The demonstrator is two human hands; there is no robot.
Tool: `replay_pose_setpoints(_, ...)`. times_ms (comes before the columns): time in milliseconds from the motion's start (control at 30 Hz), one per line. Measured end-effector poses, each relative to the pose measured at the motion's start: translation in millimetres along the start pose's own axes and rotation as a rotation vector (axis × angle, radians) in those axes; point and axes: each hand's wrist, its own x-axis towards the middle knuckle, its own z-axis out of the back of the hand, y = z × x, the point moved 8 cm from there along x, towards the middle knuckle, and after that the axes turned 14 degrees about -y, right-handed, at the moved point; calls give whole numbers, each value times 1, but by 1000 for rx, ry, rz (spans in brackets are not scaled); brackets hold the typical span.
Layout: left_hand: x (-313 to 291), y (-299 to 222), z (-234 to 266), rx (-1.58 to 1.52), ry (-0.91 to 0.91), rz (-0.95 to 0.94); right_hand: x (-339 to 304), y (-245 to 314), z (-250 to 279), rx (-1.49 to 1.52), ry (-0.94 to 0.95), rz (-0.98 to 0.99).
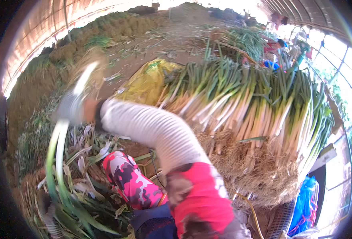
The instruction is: The person cleans leeks by hand, pulling off outer leaves and roots one at a time, then gathers the cleaned leeks into a bundle and tosses them onto a pile. They occasionally move leek scraps aside and pick up new leeks from a large pile to repeat the process.
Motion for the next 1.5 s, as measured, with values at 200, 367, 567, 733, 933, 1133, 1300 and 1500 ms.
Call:
replay_pose_setpoints(200,22,171,203,-363,-577,296,-218,-140,269,-771,271,-1498)
replay_pose_setpoints(367,-108,173,140,324,-447,366,-442,-73,376,-1064,951,-1463)
replay_pose_setpoints(567,-154,278,121,356,-802,570,-480,-53,300,-847,1383,-1354)
replay_pose_setpoints(733,-131,236,84,725,-945,367,-294,-33,51,-377,1132,-1168)
replay_pose_setpoints(933,-56,214,67,777,-805,59,-189,99,-212,149,1078,-827)
replay_pose_setpoints(1133,20,237,78,1254,-698,411,-199,219,-340,10,1048,-657)
replay_pose_setpoints(1300,34,276,67,1271,-505,472,-174,268,-374,386,1024,-954)
replay_pose_setpoints(1500,57,289,81,1055,-527,516,-200,231,-391,82,995,-1043)
